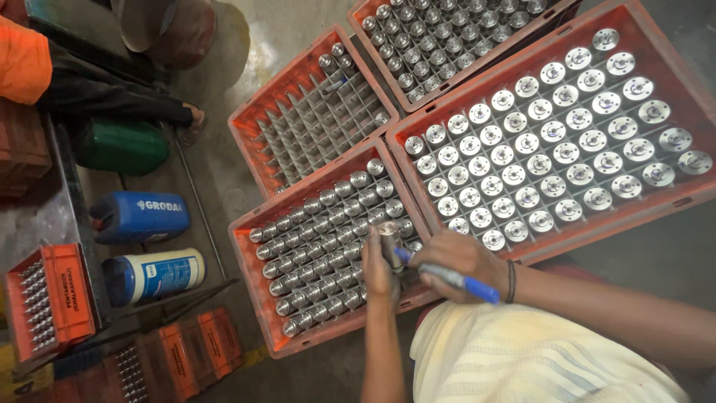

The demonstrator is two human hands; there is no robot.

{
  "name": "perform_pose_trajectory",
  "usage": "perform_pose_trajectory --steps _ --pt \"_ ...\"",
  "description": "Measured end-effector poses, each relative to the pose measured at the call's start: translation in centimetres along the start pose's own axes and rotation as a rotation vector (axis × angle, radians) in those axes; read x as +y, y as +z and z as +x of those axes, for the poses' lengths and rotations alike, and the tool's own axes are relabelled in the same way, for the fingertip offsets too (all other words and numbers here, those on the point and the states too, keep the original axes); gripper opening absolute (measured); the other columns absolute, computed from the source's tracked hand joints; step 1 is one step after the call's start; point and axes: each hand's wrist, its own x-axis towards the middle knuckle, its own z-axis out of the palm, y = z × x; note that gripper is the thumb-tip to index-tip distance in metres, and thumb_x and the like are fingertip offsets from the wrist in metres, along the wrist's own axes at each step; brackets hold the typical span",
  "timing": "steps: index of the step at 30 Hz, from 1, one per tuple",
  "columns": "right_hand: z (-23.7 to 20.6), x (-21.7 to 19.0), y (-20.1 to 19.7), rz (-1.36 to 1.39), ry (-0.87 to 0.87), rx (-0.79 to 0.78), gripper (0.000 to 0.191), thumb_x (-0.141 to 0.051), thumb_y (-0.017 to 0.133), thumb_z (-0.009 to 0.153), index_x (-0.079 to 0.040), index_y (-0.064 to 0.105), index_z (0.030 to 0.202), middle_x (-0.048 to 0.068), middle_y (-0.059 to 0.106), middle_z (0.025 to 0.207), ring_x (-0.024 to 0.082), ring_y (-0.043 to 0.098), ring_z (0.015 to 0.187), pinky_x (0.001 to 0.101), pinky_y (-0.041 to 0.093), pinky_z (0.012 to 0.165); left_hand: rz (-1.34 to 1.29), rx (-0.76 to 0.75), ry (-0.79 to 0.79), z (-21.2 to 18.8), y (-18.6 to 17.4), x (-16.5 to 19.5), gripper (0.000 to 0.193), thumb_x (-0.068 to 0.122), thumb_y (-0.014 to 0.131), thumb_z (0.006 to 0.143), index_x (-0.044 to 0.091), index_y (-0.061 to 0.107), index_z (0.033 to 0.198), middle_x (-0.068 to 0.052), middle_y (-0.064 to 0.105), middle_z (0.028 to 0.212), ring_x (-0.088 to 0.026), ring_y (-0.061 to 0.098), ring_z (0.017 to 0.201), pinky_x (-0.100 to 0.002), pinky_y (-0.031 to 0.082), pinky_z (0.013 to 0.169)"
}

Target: The person picks small cylindrical metal parts from orange crates and marks each with a blue marker, then places them back into the crate. The action is repeated across multiple crates in a warehouse setting.

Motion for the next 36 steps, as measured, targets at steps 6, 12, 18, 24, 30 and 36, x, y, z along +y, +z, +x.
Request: perform_pose_trajectory --steps 6,12,18,24,30,36 --pt "-1.0 -0.3 0.3 0.065 0.018 -0.031 0.022 -0.009 0.071 0.085 -0.006 0.067 0.106 0.009 0.066 0.086 0.025 0.065 0.076 0.0385 0.052 0.068 -0.101 0.119 0.027 -0.1 0.2 0.3 0.051 0.048 0.046 0.105 0.002 0.068 0.114 -0.002 0.064 0.081 -0.01 0.054 0.063 -0.024 0.044 0.052" --pt "-1.6 -0.2 0.1 0.063 0.035 -0.03 0.025 -0.009 0.07 0.086 -0.005 0.066 0.11 0.01 0.067 0.089 0.026 0.066 0.078 0.0379 0.052 0.069 -0.079 -0.081 0.006 0.1 -0.1 -0.6 0.041 0.023 0.068 0.085 0.015 0.052 0.122 -0.007 0.064 0.083 -0.019 0.063 0.064 -0.034 0.054 0.056" --pt "-2.1 -0.6 0.3 0.072 0.051 -0.053 0.021 -0.01 0.07 0.086 -0.005 0.067 0.106 0.009 0.065 0.085 0.026 0.065 0.076 0.0383 0.051 0.068 -0.326 -0.202 -0.133 -1.8 0.3 1.7 0.036 0.033 0.061 0.09 0.005 0.06 0.113 -0.012 0.07 0.081 -0.024 0.07 0.069 -0.037 0.059 0.062" --pt "-2.5 -0.4 -0.8 0.081 0.211 0.122 0.018 -0.009 0.066 0.089 -0.003 0.07 0.105 0.009 0.07 0.089 0.024 0.068 0.077 0.0355 0.053 0.068 1.447 -0.271 0.44 -5.2 -0.5 7.4 0.038 0.024 0.079 0.067 0.007 0.078 0.101 -0.015 0.07 0.092 -0.035 0.069 0.083 -0.046 0.054 0.071" --pt "-2.7 -0.3 -1.0 0.06 0.238 0.161 0.018 -0.011 0.066 0.09 -0.003 0.07 0.106 0.01 0.07 0.089 0.025 0.071 0.08 0.0349 0.054 0.07 1.478 -0.205 0.332 -5.4 2.1 6.3 0.035 0.03 0.083 0.068 0.009 0.081 0.096 -0.015 0.072 0.094 -0.035 0.07 0.084 -0.048 0.055 0.075" --pt "-2.7 -0.2 -1.6 0.056 0.257 0.15 0.02 -0.012 0.066 0.089 -0.003 0.07 0.106 0.011 0.07 0.088 0.026 0.069 0.077 0.0361 0.053 0.069 1.563 -0.173 0.155 -4.1 2.9 4.9 0.043 0.044 0.087 0.06 0.007 0.081 0.081 -0.02 0.073 0.077 -0.033 0.071 0.073 -0.044 0.058 0.072"
